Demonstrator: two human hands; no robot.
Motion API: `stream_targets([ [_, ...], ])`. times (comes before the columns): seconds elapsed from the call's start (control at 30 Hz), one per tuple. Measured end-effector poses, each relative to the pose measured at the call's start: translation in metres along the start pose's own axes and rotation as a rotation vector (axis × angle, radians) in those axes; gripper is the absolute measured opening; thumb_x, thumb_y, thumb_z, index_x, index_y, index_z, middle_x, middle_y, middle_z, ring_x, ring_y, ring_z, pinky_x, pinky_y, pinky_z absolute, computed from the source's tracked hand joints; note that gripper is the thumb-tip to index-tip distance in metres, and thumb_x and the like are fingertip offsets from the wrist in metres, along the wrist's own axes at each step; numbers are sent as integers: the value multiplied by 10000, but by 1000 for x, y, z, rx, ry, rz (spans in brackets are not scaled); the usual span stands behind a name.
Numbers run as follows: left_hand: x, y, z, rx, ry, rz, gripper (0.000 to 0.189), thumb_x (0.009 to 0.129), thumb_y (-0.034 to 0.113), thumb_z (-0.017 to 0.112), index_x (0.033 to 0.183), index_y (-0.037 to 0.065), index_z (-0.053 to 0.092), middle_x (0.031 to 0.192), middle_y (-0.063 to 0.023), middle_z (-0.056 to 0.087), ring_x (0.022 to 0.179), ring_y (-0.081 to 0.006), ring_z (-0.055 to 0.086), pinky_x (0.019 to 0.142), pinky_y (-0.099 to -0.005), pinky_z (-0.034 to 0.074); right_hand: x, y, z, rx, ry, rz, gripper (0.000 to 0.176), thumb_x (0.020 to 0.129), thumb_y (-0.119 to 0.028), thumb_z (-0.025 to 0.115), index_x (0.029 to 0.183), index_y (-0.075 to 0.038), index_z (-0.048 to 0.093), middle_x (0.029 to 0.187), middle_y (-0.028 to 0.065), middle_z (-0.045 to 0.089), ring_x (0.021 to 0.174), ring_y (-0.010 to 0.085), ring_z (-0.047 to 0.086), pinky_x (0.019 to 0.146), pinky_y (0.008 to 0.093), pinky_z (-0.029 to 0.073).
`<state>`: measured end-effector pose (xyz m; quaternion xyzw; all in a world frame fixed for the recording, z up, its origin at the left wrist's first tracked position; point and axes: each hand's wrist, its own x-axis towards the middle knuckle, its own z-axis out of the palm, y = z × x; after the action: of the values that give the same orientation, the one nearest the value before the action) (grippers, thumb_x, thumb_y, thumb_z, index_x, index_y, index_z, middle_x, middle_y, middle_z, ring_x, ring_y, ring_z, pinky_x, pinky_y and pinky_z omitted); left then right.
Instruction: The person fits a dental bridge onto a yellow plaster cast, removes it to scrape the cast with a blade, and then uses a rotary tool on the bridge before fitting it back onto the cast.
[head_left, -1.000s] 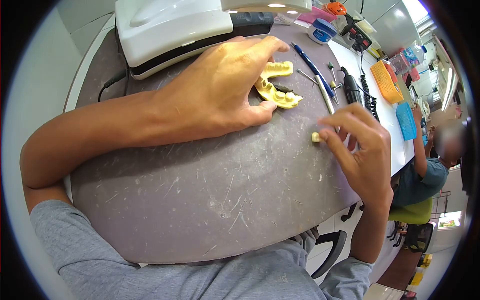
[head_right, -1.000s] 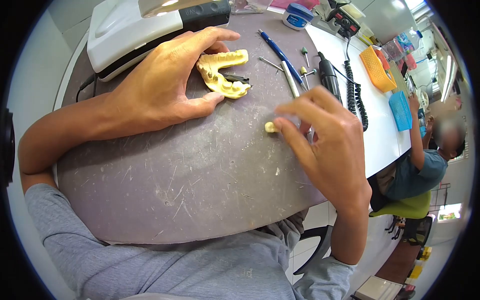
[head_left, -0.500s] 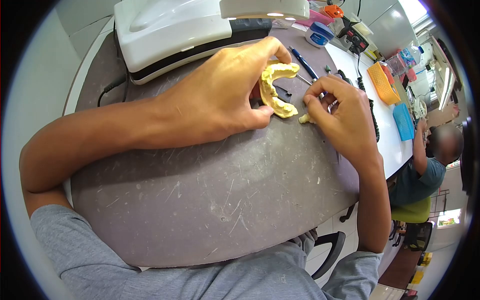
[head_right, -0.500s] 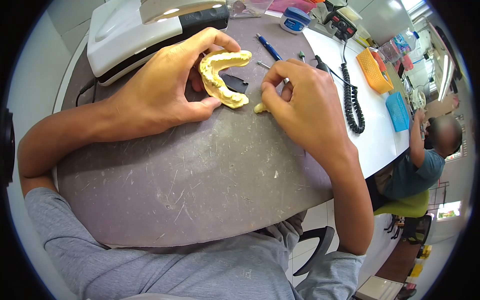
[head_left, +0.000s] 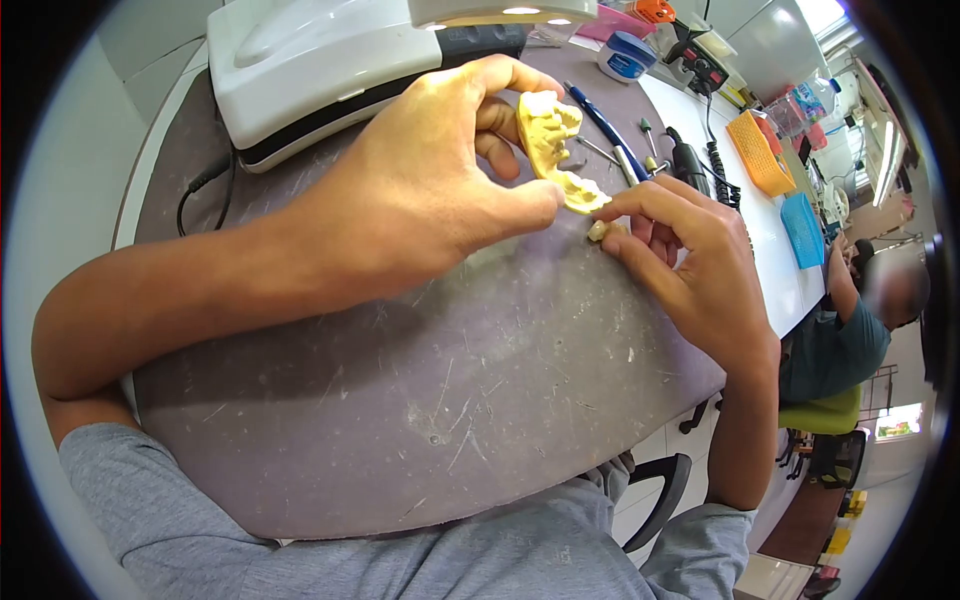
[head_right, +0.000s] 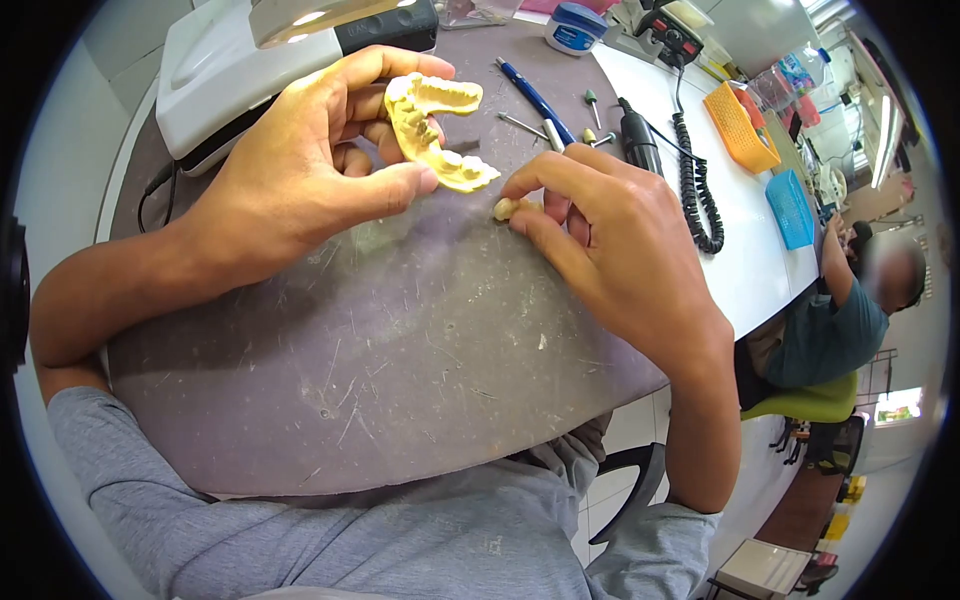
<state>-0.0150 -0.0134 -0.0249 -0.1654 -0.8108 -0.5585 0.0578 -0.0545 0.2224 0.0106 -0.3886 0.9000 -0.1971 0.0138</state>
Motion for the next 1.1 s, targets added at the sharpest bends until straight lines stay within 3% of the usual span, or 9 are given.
stream_targets([
  [0.13, -7, 7, 5, -64, -40, -55, 537, 886, 61, 707, 1372, 42, 477, 1195, -48, 594, 1023, -80, 566, 845, -201, 483, -1, 8, 3, -95, 80, -100, 99, 879, -77, 671, 974, -62, 695, 824, 92, 613, 669, 245, 606, 627, 343, 479],
  [0.3, -7, -2, 15, -322, 29, 68, 537, 902, 51, 691, 1386, 34, 461, 1202, -58, 599, 1121, -103, 573, 957, -251, 497, -4, 16, 2, -80, 72, -223, 98, 883, -69, 661, 975, -57, 692, 860, 94, 624, 733, 276, 638, 663, 358, 498],
  [0.4, -7, 1, 13, -163, 16, 73, 549, 903, 51, 693, 1394, 25, 450, 1177, -58, 615, 1118, -106, 584, 972, -262, 495, -5, 7, 10, -76, 82, -201, 118, 870, -108, 700, 965, -39, 682, 872, 92, 628, 753, 263, 652, 677, 360, 507],
  [0.47, -6, 1, 11, -226, 7, 41, 550, 904, 51, 693, 1396, 23, 448, 1168, -61, 626, 1111, -106, 592, 971, -260, 497, -5, 0, 20, -3, 269, -153, 167, 852, -150, 740, 940, -27, 670, 862, 94, 622, 734, 243, 645, 669, 357, 508],
  [0.57, -3, -3, 10, -318, 1, 27, 555, 906, 55, 697, 1399, 20, 447, 1155, -69, 646, 1090, -104, 608, 958, -249, 503, -8, -17, 14, -135, 227, 61, 211, 834, -179, 769, 951, -34, 671, 871, 101, 617, 708, 229, 632, 667, 352, 511],
  [0.7, -2, -4, 10, -428, -22, 36, 569, 907, 61, 703, 1410, 23, 439, 1182, -88, 650, 1093, -111, 622, 950, -240, 513, -9, -11, 9, -162, 88, 165, 204, 836, -144, 759, 986, -36, 673, 885, 106, 608, 693, 229, 619, 666, 348, 512],
  [0.8, -1, -3, 17, -599, 40, 49, 432, 898, 32, 690, 1275, -55, 498, 1079, -101, 684, 1010, -122, 648, 899, -248, 539, -11, -6, 10, -47, 121, 20, 176, 846, -86, 728, 1005, -38, 672, 891, 100, 616, 704, 231, 630, 677, 355, 516],
  [1.0, 2, -7, 18, -698, -22, 16, 466, 898, 48, 705, 1286, -72, 476, 1086, -120, 684, 1003, -133, 662, 887, -243, 548, -18, -5, 12, 48, 166, -84, 158, 826, 12, 692, 977, -27, 664, 895, 101, 635, 763, 250, 658, 702, 372, 518],
  [1.1, -1, -4, 16, -690, -31, -56, 473, 899, 76, 716, 1283, -65, 479, 1075, -125, 685, 995, -131, 663, 881, -239, 548, -23, -6, 10, -123, 152, -119, 174, 804, 23, 701, 966, -30, 663, 890, 99, 634, 804, 265, 660, 708, 374, 521],
])
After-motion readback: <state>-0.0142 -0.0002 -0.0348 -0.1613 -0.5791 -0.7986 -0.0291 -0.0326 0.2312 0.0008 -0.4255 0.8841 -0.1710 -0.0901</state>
